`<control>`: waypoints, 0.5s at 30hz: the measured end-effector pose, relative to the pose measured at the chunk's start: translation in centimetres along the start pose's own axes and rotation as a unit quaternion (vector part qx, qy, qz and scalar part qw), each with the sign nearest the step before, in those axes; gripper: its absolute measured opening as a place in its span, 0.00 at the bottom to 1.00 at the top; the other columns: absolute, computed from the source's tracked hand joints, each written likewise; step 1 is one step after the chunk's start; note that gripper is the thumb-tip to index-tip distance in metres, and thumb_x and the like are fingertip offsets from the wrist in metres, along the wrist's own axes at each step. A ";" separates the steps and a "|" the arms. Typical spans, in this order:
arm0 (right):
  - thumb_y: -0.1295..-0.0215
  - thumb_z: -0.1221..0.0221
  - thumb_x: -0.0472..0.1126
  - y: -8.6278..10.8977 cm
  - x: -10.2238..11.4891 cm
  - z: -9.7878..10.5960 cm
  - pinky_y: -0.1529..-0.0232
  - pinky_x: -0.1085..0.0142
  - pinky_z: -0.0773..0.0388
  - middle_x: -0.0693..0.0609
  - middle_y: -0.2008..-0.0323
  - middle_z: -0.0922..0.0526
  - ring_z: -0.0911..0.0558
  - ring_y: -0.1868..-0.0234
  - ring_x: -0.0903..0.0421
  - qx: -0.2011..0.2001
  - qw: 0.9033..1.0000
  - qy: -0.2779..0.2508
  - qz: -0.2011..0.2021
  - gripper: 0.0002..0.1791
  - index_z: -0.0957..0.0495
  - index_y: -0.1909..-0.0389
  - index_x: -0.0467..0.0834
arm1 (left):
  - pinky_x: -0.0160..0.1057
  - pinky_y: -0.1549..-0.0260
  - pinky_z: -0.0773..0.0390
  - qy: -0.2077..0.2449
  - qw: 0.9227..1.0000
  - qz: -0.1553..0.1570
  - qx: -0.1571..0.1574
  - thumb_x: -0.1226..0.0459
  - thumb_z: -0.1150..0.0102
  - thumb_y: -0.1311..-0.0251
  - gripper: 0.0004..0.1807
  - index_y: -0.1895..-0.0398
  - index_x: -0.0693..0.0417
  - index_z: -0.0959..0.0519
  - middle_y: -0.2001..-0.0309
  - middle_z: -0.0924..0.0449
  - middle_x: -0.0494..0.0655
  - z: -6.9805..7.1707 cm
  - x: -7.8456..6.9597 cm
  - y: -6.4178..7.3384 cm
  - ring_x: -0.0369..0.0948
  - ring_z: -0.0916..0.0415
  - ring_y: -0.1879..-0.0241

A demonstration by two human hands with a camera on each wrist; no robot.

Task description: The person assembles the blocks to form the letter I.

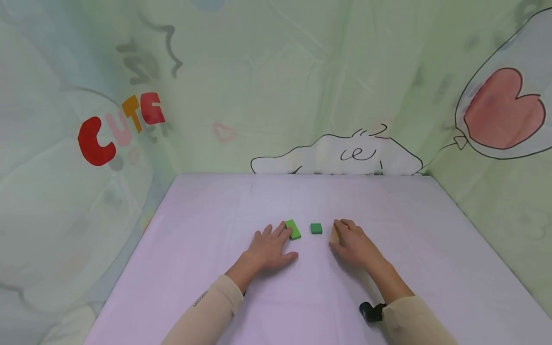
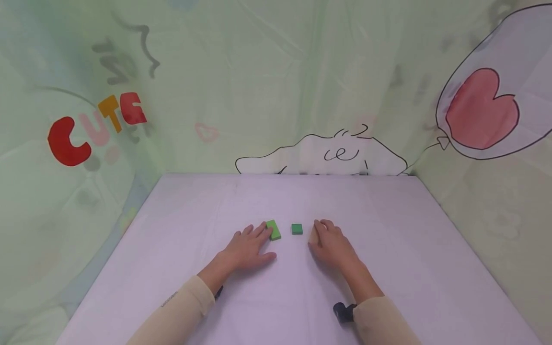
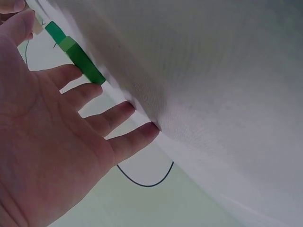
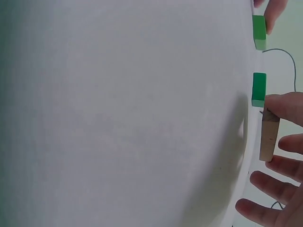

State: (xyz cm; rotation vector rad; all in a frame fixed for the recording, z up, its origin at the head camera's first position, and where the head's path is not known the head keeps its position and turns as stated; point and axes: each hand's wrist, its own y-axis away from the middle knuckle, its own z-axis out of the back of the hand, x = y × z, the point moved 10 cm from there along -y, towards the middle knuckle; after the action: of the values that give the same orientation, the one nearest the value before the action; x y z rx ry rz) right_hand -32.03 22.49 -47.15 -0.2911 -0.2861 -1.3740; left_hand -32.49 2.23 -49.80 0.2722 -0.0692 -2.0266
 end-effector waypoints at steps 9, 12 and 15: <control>0.33 0.34 0.43 0.5 1.3 0.4 0.38 0.39 0.24 0.31 0.29 0.33 0.27 0.33 0.32 -0.013 1.000 0.013 0.011 0.37 0.34 0.27 0.33 | 0.64 0.27 0.39 0.005 1.000 -0.001 -0.001 0.34 0.55 0.29 0.43 0.17 0.40 0.45 0.16 0.49 0.44 0.1 0.0 0.0 0.57 0.46 0.20; 0.33 0.33 0.43 0.6 1.5 0.3 0.37 0.39 0.25 0.32 0.28 0.33 0.27 0.33 0.32 -0.013 1.000 0.016 0.014 0.37 0.34 0.27 0.34 | 0.64 0.27 0.40 0.013 1.000 0.000 -0.003 0.34 0.54 0.29 0.43 0.17 0.40 0.44 0.17 0.49 0.45 0.1 0.0 0.0 0.57 0.46 0.20; 0.33 0.33 0.43 0.8 1.8 0.3 0.37 0.39 0.25 0.32 0.28 0.33 0.27 0.32 0.32 -0.011 1.000 0.017 0.018 0.37 0.33 0.26 0.35 | 0.64 0.27 0.40 0.014 1.000 0.000 -0.003 0.34 0.54 0.29 0.43 0.17 0.40 0.44 0.16 0.49 0.45 0.1 0.0 0.0 0.58 0.46 0.20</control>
State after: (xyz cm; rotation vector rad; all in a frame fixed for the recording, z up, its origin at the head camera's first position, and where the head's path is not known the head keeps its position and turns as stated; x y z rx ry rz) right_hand -30.97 21.14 -46.24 -0.2898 -0.2356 -1.3456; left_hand -32.52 2.18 -49.69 0.2959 -0.0454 -2.0226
